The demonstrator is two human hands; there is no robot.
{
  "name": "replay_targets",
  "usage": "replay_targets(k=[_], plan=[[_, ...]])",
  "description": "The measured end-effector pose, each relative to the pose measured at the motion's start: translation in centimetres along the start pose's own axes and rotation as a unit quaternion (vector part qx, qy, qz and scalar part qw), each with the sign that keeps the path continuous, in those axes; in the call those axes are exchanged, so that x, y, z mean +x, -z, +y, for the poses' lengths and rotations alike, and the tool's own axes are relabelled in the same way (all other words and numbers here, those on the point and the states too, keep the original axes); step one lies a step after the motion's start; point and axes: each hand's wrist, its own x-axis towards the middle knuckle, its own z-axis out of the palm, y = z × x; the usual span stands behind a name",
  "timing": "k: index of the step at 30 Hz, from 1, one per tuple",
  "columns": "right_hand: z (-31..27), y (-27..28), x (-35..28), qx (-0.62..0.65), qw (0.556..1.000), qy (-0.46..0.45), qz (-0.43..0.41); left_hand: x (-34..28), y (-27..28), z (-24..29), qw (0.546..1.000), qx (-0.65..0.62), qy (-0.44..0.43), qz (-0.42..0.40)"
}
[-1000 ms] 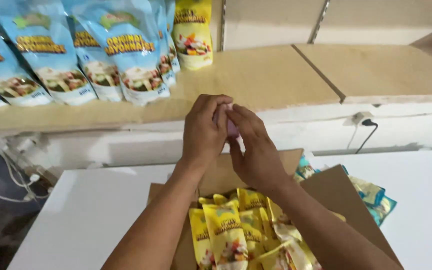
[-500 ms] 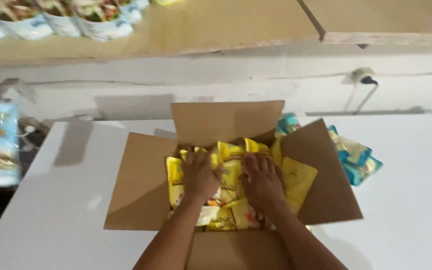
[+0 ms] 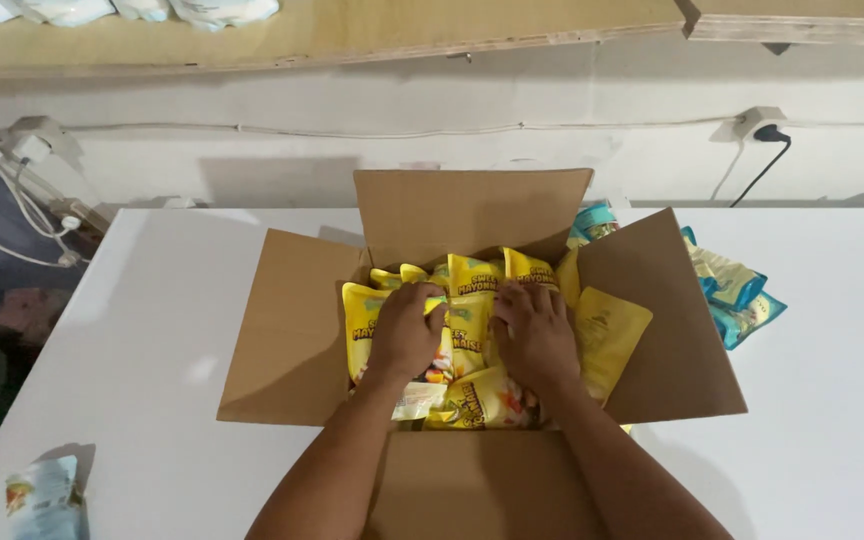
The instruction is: Wiping down mayonnaise pouches with a cloth and placing them neatly on a grocery store shelf.
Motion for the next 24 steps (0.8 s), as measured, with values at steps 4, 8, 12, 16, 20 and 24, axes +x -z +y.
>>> replay_targets(k=[4,8,12,16,20,24], plan=[[0.1,0.3,-0.1,-0.066,0.996,0.023,-0.051,1.8,1.7,1.6,0.996,-0.071,0.049,-0.021],[-1.1,2.3,1.3,0.254,0.959,-0.1,-0.08,4.9,5.9,6.9,0.959,-0.189,0.099,-0.185],[-1.5,5.1,2.2,0.554,0.751,-0.272,-0.235,7.2,6.9,7.8,0.931,-0.336,-0.041,-0.137],[-2.6,6.8,3.1,0.474,0.812,-0.263,-0.217,6.7,5.1,6.0,0.875,-0.478,-0.021,-0.07],[-1.5,3.9,2.7,0.683,0.666,-0.293,-0.069,4.9,6.3,7.2,0.84,-0.469,0.269,0.041],[-1.4,-1.2,-0.8,0.651,0.654,-0.381,0.051,1.9,5.1,7.4,0.7,-0.444,0.531,-0.178]])
